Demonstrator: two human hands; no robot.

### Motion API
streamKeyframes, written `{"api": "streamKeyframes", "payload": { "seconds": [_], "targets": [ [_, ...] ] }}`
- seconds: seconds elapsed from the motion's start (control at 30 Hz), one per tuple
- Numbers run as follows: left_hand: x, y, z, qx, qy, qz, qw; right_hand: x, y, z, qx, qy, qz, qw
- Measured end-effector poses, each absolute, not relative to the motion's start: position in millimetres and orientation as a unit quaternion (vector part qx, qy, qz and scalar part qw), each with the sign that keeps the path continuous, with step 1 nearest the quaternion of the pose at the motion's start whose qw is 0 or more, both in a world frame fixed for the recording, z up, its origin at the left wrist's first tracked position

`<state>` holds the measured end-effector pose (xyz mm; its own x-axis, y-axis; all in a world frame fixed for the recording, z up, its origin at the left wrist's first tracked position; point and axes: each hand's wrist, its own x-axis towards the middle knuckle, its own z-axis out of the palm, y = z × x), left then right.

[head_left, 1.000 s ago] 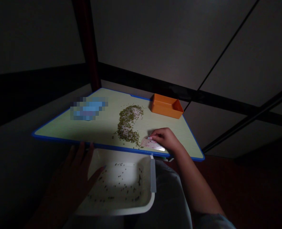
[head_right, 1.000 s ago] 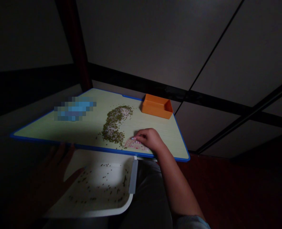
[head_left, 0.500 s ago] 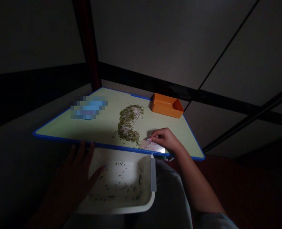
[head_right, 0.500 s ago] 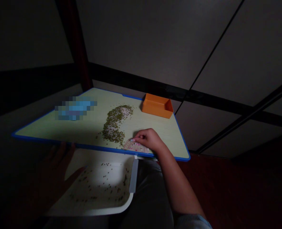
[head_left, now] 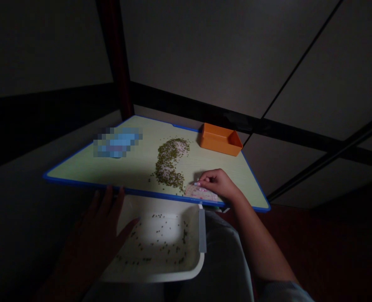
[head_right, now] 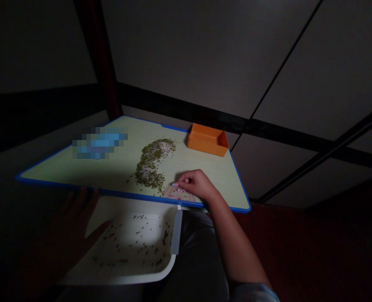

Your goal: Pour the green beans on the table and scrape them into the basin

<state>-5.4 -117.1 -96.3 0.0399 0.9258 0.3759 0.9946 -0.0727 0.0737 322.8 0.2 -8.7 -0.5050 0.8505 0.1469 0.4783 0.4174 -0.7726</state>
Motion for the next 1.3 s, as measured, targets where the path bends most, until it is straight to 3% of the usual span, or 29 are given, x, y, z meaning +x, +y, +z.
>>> {"api": "streamKeyframes", "payload": {
  "seconds": [0.3, 1.3],
  "targets": [
    [-0.6, -118.5, -94.2, -0.707, -0.67, -0.171, 0.148, 324.6, 1.0, -8.0, -0.437, -0.776, 0.347, 0.294],
    [-1.4, -118.2, -91.5, -0.713, -0.669, -0.178, 0.115, 316.3, -2.7, -5.5, -0.411, -0.798, 0.35, 0.267]
  ]
}}
